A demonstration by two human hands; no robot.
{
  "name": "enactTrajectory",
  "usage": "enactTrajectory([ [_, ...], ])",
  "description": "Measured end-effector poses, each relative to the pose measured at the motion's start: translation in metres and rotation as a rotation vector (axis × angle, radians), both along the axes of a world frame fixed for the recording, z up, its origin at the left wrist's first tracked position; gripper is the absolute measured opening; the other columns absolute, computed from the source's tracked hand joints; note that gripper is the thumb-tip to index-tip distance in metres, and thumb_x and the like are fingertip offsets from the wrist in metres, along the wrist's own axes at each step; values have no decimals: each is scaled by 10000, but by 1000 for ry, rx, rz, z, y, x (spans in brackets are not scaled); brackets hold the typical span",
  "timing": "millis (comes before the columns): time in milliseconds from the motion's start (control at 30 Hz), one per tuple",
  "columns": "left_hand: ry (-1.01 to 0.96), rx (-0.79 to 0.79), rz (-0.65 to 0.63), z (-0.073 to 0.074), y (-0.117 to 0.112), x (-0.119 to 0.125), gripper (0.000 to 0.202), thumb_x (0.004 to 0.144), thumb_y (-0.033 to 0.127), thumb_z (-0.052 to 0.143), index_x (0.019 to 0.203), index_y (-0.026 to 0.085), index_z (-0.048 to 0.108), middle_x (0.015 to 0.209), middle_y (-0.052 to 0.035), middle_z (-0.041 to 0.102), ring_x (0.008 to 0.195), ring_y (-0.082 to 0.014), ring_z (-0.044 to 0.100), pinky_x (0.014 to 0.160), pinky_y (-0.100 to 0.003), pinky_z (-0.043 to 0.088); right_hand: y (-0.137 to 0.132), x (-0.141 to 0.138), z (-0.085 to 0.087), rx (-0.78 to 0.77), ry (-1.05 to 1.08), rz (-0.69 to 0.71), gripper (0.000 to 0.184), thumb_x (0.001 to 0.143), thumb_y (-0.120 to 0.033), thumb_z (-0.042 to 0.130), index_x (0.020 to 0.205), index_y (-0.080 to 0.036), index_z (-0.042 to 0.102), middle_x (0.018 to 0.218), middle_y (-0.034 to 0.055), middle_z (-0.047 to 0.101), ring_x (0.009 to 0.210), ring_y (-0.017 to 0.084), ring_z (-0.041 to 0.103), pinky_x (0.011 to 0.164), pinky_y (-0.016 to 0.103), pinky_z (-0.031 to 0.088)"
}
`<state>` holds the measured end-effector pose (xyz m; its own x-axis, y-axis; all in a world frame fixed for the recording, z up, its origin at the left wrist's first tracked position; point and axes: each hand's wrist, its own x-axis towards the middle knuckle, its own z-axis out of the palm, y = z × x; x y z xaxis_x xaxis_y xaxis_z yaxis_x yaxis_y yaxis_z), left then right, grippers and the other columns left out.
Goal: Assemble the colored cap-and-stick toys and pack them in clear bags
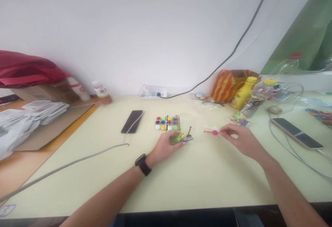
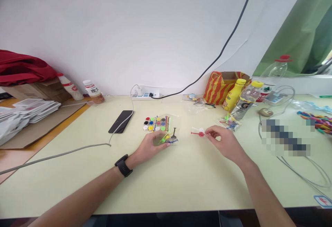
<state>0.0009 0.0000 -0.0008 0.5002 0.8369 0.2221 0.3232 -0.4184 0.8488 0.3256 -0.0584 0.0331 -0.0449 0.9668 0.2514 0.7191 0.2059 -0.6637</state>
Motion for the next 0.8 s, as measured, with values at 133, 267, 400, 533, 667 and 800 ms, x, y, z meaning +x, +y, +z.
enactTrajectory([
  [133, -7, 18, 4, 0, 0, 0, 339, 831, 407, 780, 1111, 222, 733, 1185, -84, 734, 1074, -291, 683, 917, -398, 539, -8, -11, 29, 307, 118, -132, 160, 889, -394, 682, 947, -252, 724, 976, 63, 747, 877, 254, 704, 802, 406, 586],
  [267, -11, 11, -28, 3, -2, 0, 314, 861, 393, 750, 1120, 217, 729, 1139, -71, 748, 1020, -276, 692, 889, -385, 536, -23, -35, 71, 572, 113, 11, 57, 879, -278, 714, 930, -282, 739, 920, 33, 746, 824, 240, 707, 788, 404, 590],
  [400, -22, -1, -45, 6, -4, 1, 293, 873, 383, 738, 1109, 210, 731, 1106, -62, 756, 1016, -273, 688, 895, -371, 525, -30, -60, 94, 640, -92, 164, 164, 914, -176, 671, 1005, -297, 735, 986, 32, 752, 894, 233, 714, 870, 396, 584],
  [533, -14, -9, -47, 8, -4, 1, 283, 878, 380, 731, 1100, 204, 730, 1095, -59, 754, 995, -266, 680, 893, -364, 513, -22, -68, 95, 701, -235, 413, 280, 966, -85, 552, 1151, -243, 691, 1073, 79, 727, 991, 238, 688, 907, 403, 569],
  [667, -27, -13, -46, 7, -4, 1, 287, 868, 383, 740, 1092, 203, 734, 1101, -67, 749, 999, -272, 672, 894, -365, 505, -18, -64, 96, 607, -387, 514, 287, 988, -81, 503, 1187, -202, 669, 1129, 118, 702, 1044, 258, 657, 910, 425, 555],
  [800, -43, -1, -36, 5, -4, 1, 307, 852, 390, 753, 1096, 204, 735, 1074, -70, 751, 974, -271, 669, 878, -371, 510, -19, -65, 103, 565, -506, 540, 279, 991, -84, 494, 1174, -190, 676, 1169, 132, 690, 1078, 272, 643, 918, 424, 542],
])
